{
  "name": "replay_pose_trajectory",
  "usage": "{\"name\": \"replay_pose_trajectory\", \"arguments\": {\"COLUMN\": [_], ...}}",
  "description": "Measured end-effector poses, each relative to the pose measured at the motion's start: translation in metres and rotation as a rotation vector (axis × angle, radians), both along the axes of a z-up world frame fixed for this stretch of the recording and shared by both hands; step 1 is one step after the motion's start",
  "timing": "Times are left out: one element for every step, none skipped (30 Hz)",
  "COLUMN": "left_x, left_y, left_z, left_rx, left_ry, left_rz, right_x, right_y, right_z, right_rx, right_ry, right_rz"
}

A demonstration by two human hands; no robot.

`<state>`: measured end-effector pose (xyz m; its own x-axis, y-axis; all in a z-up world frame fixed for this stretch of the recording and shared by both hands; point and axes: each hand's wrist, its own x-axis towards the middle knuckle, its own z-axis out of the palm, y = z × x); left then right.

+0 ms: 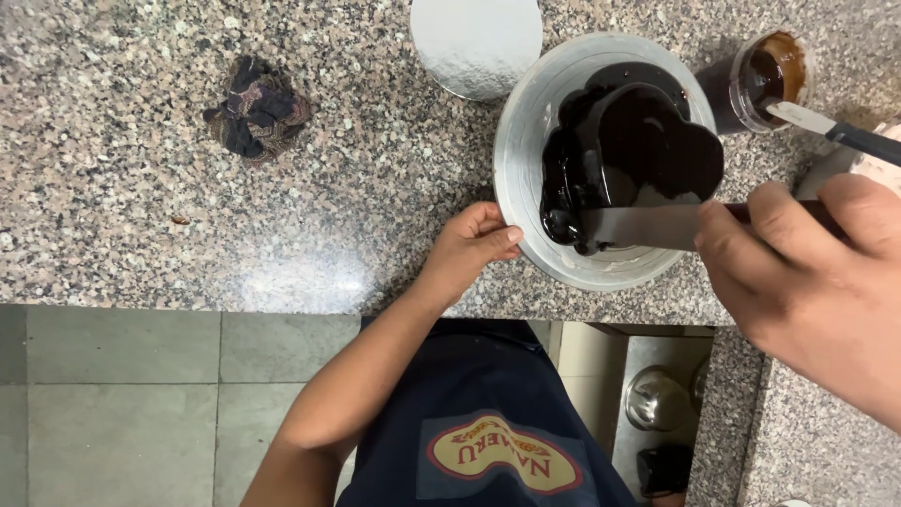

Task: Spread chocolate glaze or frosting onto a heart-shaped cake using a palette knife.

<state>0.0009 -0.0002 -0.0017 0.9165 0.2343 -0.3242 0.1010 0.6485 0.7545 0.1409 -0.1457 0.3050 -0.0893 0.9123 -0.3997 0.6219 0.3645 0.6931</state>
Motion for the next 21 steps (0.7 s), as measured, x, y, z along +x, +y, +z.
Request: {"name": "replay_pose_trajectory", "arguments": {"left_x": [0.000,0.000,-0.001,-0.001,-0.001,-0.001,-0.002,-0.002,-0.002,-0.002,-0.002,-0.002,-0.002,-0.002,-0.002,-0.001,-0.001,-0.001,-0.001,-0.001,-0.001], "left_y": [-0.001,-0.001,-0.001,-0.002,-0.002,-0.003,-0.003,-0.002,-0.003,-0.002,-0.002,-0.002,-0.002,-0.003,-0.003,-0.004,-0.004,-0.005,-0.005,-0.005,-0.005], "left_z": [0.000,-0.001,-0.001,-0.001,-0.001,-0.001,-0.001,-0.001,0.000,0.000,0.001,0.001,-0.001,-0.003,-0.004,-0.006,-0.007,-0.009,-0.009,-0.009,-0.009], "left_rx": [0.001,0.001,0.002,0.004,-0.001,-0.005,-0.004,-0.010,-0.017,-0.018,-0.019,-0.021,-0.022,-0.028,-0.034,-0.034,-0.039,-0.043,-0.043,-0.048,-0.053], "left_ry": [-0.001,0.003,0.007,0.006,0.002,-0.003,-0.003,-0.003,-0.003,-0.003,-0.002,-0.002,-0.001,-0.011,-0.020,-0.019,-0.024,-0.029,-0.028,-0.031,-0.033], "left_rz": [0.000,0.001,0.002,0.003,0.004,0.005,0.006,0.005,0.002,0.003,0.001,-0.001,-0.001,-0.001,-0.002,-0.003,-0.001,0.000,-0.001,0.003,0.008], "right_x": [0.002,0.003,0.005,0.007,0.009,0.011,0.012,0.012,0.013,0.012,0.011,0.010,0.010,0.010,0.010,0.009,0.007,0.006,0.006,0.006,0.005], "right_y": [0.002,0.004,0.006,0.008,0.011,0.013,0.015,0.017,0.018,0.019,0.020,0.021,0.020,0.019,0.018,0.017,0.016,0.015,0.013,0.011,0.009], "right_z": [0.001,0.001,0.002,0.002,0.002,0.002,0.002,0.002,0.002,0.003,0.003,0.003,0.003,0.002,0.002,0.002,0.003,0.003,0.002,0.001,0.001], "right_rx": [0.001,0.009,0.018,0.019,0.026,0.032,0.033,0.041,0.047,0.047,0.050,0.052,0.051,0.048,0.046,0.046,0.036,0.026,0.026,0.022,0.017], "right_ry": [-0.001,0.001,0.002,0.002,0.006,0.011,0.012,0.007,0.002,0.003,-0.009,-0.021,-0.020,-0.017,-0.014,-0.014,-0.015,-0.016,-0.015,-0.019,-0.024], "right_rz": [0.000,0.028,0.058,0.059,0.074,0.090,0.092,0.089,0.085,0.086,0.076,0.067,0.067,0.060,0.052,0.051,0.037,0.023,0.021,0.016,0.011]}}
